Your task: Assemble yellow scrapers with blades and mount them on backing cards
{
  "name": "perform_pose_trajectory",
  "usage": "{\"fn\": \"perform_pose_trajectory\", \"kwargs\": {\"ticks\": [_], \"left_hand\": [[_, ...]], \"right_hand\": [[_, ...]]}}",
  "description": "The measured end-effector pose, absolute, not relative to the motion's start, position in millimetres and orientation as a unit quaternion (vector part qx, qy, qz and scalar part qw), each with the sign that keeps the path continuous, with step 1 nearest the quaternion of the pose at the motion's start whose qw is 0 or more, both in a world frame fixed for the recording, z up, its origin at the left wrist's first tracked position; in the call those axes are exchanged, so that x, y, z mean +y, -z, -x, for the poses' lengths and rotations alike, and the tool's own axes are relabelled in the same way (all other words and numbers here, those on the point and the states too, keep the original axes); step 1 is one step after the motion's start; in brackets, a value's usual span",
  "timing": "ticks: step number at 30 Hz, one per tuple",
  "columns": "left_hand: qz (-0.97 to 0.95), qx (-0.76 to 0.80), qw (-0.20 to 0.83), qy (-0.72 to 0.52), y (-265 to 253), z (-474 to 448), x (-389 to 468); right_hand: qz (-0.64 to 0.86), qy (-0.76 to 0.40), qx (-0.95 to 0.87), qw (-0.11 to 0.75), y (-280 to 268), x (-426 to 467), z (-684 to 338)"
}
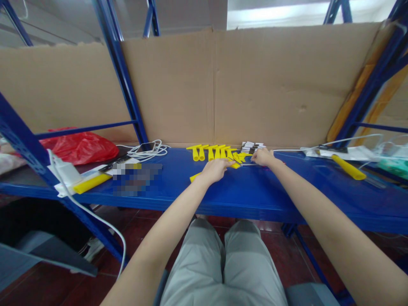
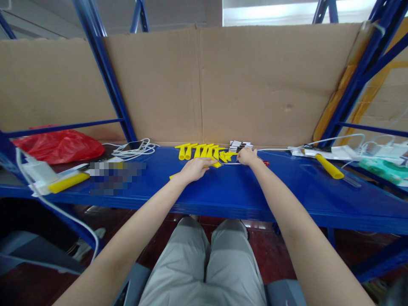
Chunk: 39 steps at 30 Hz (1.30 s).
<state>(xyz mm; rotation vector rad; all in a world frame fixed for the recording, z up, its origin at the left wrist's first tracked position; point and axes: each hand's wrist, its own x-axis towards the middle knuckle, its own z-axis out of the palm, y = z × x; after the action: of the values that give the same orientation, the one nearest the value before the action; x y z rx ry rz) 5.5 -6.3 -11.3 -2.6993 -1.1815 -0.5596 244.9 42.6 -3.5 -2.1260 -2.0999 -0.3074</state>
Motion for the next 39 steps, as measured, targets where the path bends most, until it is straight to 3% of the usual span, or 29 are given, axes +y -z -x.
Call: {"fn": "perform_pose_trajectory", "kwargs": {"ticks": [13, 21, 28, 33, 39], "left_hand": [[0.899, -0.39, 0.062, 0.19, 14.6, -5.6, -3.5], [0.895, -0.385, 0.087, 0.208, 13.3, -6.7, -6.8], [0.898, -0.378, 0.1, 0.201, 13.7, -6.6, -7.4], [0.9, -0.37, 0.094, 0.208, 15.0, -5.8, -4.3], [0.906, -0.35, 0.066, 0.23, 17.3, -6.3, 0.2]], "right_hand": [[0.722, 0.071, -0.687, 0.034, 2.2, 57.4, -243.1], [0.721, 0.044, -0.687, 0.081, 11.3, 64.0, -253.0], [0.642, 0.003, -0.733, 0.224, 3.8, 55.6, -249.7], [0.509, -0.034, -0.795, 0.329, -1.1, 44.0, -230.0], [0.439, -0.083, -0.827, 0.342, 2.0, 33.5, -208.0]]}}
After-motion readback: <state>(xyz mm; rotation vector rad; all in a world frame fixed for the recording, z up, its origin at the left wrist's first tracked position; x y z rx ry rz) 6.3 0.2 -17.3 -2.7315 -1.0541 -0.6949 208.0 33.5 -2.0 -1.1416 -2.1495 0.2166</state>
